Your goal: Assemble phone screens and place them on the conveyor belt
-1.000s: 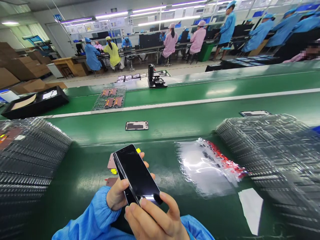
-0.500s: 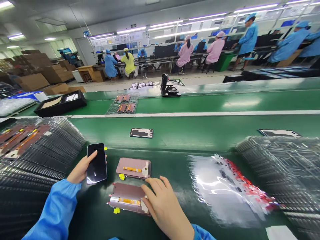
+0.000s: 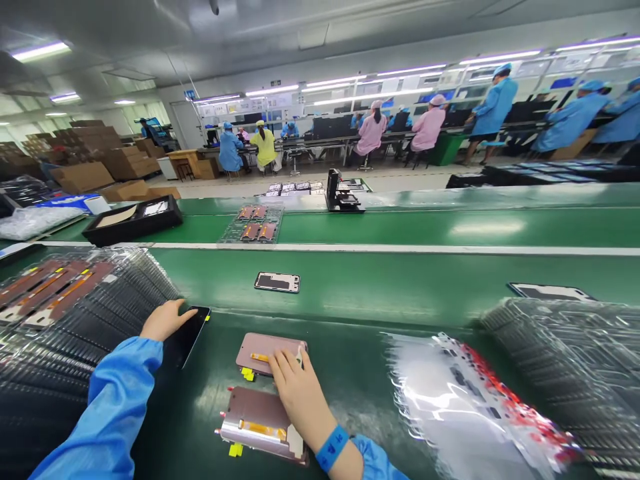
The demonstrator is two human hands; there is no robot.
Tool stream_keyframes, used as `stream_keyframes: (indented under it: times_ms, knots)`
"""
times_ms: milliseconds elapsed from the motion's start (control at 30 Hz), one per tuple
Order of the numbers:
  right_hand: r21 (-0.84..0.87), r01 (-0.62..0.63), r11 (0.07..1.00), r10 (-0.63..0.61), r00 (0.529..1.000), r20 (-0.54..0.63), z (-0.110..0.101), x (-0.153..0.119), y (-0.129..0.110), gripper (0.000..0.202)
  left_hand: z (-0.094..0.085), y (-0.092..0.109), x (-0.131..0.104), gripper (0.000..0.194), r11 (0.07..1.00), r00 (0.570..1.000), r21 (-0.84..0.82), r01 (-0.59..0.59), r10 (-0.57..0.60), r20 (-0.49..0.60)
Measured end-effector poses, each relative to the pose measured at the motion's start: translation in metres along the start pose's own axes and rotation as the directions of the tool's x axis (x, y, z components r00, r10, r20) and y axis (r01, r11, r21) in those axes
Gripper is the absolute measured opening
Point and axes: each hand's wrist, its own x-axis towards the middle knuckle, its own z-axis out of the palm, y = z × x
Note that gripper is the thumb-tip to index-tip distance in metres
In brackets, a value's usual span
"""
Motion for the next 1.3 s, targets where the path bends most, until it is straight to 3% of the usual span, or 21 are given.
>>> stream_keyframes:
  times_ms: [100,267,400,467,500,533,567,600,633,667,700,833,933,1000,1067,1167,1300]
  knots:
    - [-0.005,0.042,0.999,-0.043,0.998,-0.045,-0.002,-0.001,-0.002,0.035,0.018,0.037,0.035,0.038,0.979,0.976,0.025,-0.203,0.200,0.089]
    - [0.036,0.070,0.997,-0.063,0.984,-0.166,-0.010,0.001,0.000,0.036,0.067,0.104,0.093,0.043,0.901,0.881,-0.021,-0.434,0.429,0.198]
    - [0.148,-0.027,0.989,0.067,0.961,-0.268,-0.029,-0.004,0.013,0.040,0.085,0.117,0.115,0.047,0.879,0.856,-0.056,-0.473,0.473,0.206]
    - [0.313,-0.181,0.932,0.277,0.914,-0.297,-0.042,-0.011,0.022,0.037,0.084,0.112,0.117,0.043,0.872,0.852,-0.097,-0.480,0.490,0.187]
    - [0.496,-0.281,0.821,0.452,0.852,-0.266,-0.048,-0.014,0.026,0.035,0.083,0.109,0.116,0.040,0.867,0.850,-0.123,-0.483,0.498,0.169]
    - [0.711,-0.352,0.609,0.634,0.755,-0.169,-0.055,-0.017,0.029,0.032,0.080,0.106,0.113,0.037,0.861,0.851,-0.153,-0.485,0.505,0.142]
    - [0.885,-0.355,0.303,0.766,0.643,-0.004,-0.061,-0.019,0.031,0.033,0.078,0.103,0.110,0.035,0.856,0.856,-0.185,-0.483,0.506,0.107]
    - [0.958,-0.285,-0.028,0.814,0.550,0.188,-0.066,-0.021,0.033,0.036,0.075,0.102,0.105,0.034,0.851,0.864,-0.220,-0.477,0.500,0.062]
    - [0.938,-0.179,-0.296,0.792,0.504,0.346,-0.071,-0.022,0.033,0.040,0.072,0.101,0.099,0.034,0.845,0.873,-0.257,-0.469,0.487,0.009]
    - [0.881,-0.087,-0.465,0.746,0.497,0.443,-0.075,-0.022,0.033,0.044,0.069,0.102,0.093,0.035,0.837,0.884,-0.300,-0.458,0.465,-0.051]
    - [0.821,-0.011,-0.571,0.705,0.506,0.497,-0.079,-0.022,0.033,0.046,0.065,0.103,0.086,0.038,0.825,0.893,-0.347,-0.446,0.436,-0.112]
    - [0.612,0.093,-0.785,0.537,0.595,0.598,-0.091,-0.022,0.029,0.076,0.046,0.113,0.048,0.060,0.707,0.922,-0.592,-0.387,0.281,-0.267]
    - [0.589,0.031,-0.807,0.470,0.638,0.610,-0.096,-0.024,0.030,0.083,0.031,0.121,0.005,0.070,0.566,0.943,-0.756,-0.330,0.230,-0.240]
    - [0.674,-0.026,-0.738,0.499,0.651,0.572,-0.097,-0.026,0.034,0.076,0.025,0.125,-0.031,0.073,0.468,0.955,-0.842,-0.270,0.244,-0.170]
    - [0.791,-0.077,-0.607,0.554,0.672,0.491,-0.099,-0.028,0.037,0.070,0.024,0.128,-0.069,0.076,0.321,0.960,-0.940,-0.115,0.280,-0.022]
    - [0.893,-0.165,-0.418,0.591,0.697,0.406,-0.103,-0.031,0.041,0.064,0.034,0.132,-0.118,0.074,0.129,0.911,-0.980,0.151,0.366,0.189]
    - [0.931,-0.197,-0.306,0.656,0.666,0.357,-0.112,-0.033,0.045,0.055,0.059,0.138,-0.160,0.074,0.047,0.814,-0.938,0.344,0.482,0.323]
